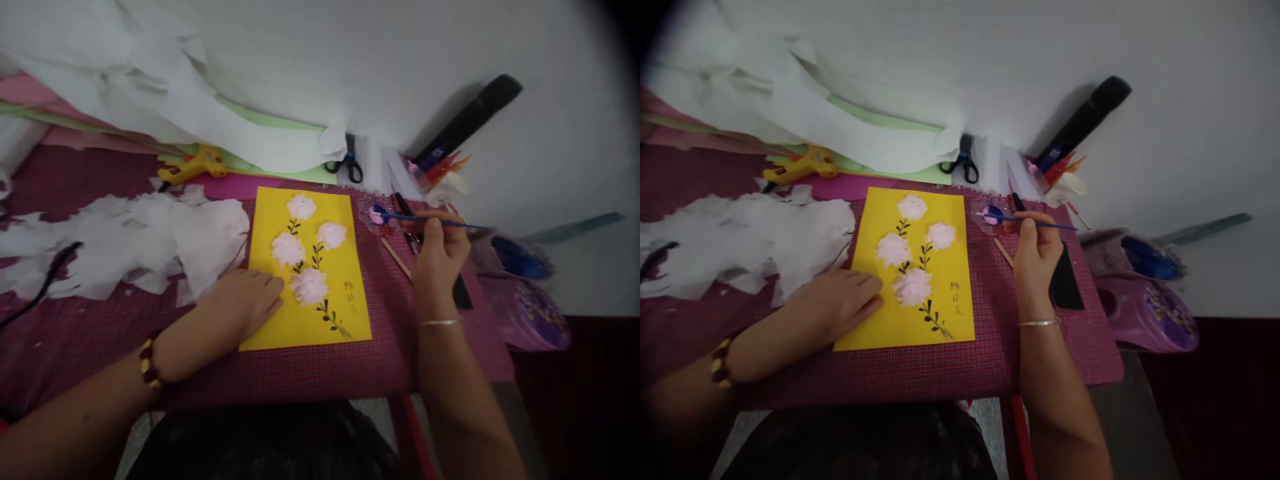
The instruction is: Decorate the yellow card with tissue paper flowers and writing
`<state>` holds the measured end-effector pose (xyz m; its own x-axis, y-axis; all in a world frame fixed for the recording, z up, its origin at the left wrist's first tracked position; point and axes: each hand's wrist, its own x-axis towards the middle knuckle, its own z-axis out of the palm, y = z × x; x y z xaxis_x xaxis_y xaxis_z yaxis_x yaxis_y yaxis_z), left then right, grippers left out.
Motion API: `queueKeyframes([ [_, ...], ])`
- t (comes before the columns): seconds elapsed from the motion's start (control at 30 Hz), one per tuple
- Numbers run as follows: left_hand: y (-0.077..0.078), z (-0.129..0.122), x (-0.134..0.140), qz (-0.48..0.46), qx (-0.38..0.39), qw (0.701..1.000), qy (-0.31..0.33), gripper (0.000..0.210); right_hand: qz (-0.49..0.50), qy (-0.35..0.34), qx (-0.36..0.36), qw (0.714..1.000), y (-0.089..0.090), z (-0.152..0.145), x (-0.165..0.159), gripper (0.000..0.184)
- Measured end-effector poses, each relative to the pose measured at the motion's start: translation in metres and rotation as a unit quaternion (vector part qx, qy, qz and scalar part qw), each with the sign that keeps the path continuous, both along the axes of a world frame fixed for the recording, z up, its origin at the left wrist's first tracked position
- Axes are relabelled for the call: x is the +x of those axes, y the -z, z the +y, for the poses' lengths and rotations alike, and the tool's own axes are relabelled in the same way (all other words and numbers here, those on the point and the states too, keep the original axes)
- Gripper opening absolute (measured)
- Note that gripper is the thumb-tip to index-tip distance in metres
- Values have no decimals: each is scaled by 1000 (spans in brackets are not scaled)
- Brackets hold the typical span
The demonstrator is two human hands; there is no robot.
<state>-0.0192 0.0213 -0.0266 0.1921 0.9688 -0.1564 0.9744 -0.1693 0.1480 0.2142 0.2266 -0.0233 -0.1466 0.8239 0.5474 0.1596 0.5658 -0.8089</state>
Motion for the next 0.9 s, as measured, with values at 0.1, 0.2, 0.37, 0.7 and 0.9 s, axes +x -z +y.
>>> queueKeyframes([
  [0.1,0,-1,0,-10,7,1000,-5,21,13,-97,-5,995,-7,-41,-17,15],
  [0.2,-1,-3,-1,-18,15,1000,-2,21,-76,-186,55,978,-6,-70,-30,18],
  [0.37,-1,-3,0,-10,13,1000,4,21,-143,-281,91,945,2,-78,-38,24],
  [0.7,6,-4,0,-12,43,999,5,18,-158,-260,50,951,7,-74,-42,23],
  [0.9,4,-2,0,-14,23,1000,-4,17,-186,-277,69,940,9,-74,-47,25],
])
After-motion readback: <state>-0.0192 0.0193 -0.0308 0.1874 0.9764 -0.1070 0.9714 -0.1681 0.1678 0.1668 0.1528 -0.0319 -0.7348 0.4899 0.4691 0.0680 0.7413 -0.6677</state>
